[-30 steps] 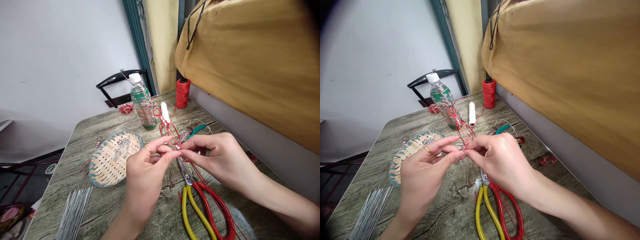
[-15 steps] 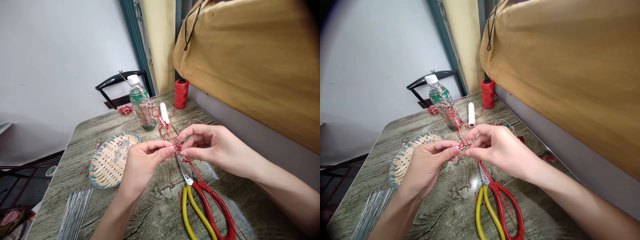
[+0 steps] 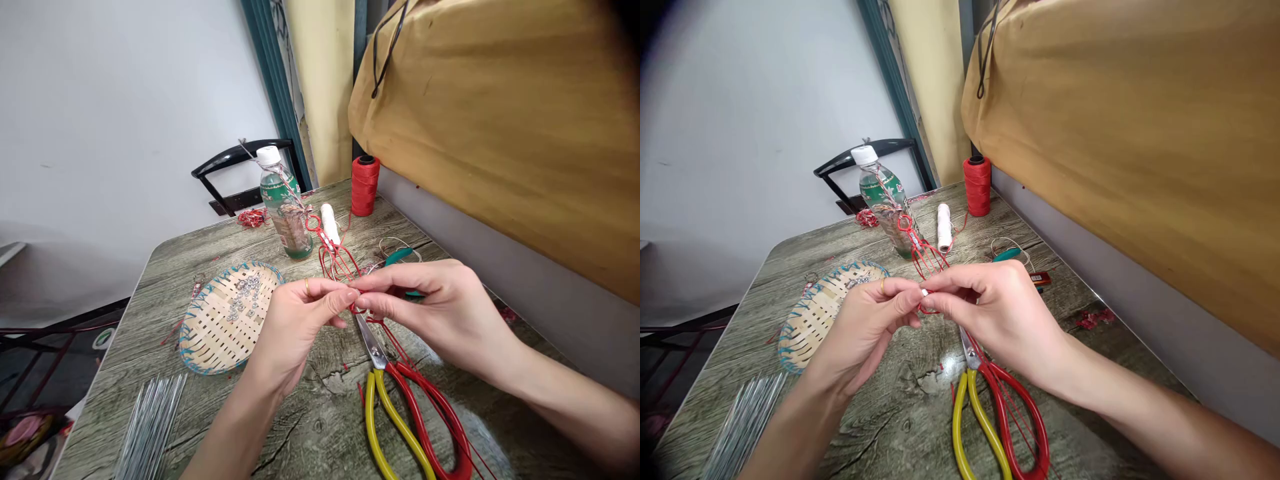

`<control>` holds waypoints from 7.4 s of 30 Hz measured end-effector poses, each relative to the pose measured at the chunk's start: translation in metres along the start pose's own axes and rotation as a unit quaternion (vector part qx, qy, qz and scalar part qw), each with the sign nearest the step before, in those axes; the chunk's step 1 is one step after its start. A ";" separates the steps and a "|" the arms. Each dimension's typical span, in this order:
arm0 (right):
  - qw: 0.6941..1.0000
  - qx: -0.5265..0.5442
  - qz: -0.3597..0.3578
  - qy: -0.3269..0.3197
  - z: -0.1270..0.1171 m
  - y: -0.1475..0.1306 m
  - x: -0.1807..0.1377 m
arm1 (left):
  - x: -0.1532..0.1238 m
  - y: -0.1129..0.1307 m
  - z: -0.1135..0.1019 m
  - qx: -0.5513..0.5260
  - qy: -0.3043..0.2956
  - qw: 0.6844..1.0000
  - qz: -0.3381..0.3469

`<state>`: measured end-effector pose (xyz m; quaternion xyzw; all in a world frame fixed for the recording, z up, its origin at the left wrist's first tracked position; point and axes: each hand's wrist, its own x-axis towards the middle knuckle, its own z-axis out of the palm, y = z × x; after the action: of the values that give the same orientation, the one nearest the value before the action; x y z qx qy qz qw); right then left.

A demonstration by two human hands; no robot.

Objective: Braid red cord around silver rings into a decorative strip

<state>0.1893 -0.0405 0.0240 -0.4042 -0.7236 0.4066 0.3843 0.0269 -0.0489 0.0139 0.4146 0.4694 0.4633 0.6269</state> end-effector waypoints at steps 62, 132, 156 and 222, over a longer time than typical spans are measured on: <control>0.967 -0.145 0.061 -0.201 -0.027 0.018 0.016 | -0.003 -0.028 0.011 0.163 0.058 0.984 0.047; 0.962 0.039 0.116 -0.243 -0.015 0.033 0.021 | 0.002 -0.020 0.008 -0.041 0.032 0.995 -0.079; 0.975 -0.087 0.111 -0.170 -0.011 0.018 0.017 | 0.005 -0.015 0.007 -0.007 0.024 0.996 -0.082; 0.957 -0.013 0.129 -0.260 -0.052 0.035 0.058 | 0.007 0.020 -0.056 0.302 0.018 0.951 -0.062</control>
<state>0.2228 0.0376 0.0248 -0.3795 -0.7451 0.5347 0.1220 -0.0309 -0.0326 0.0196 0.5465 0.6233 0.2673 0.4913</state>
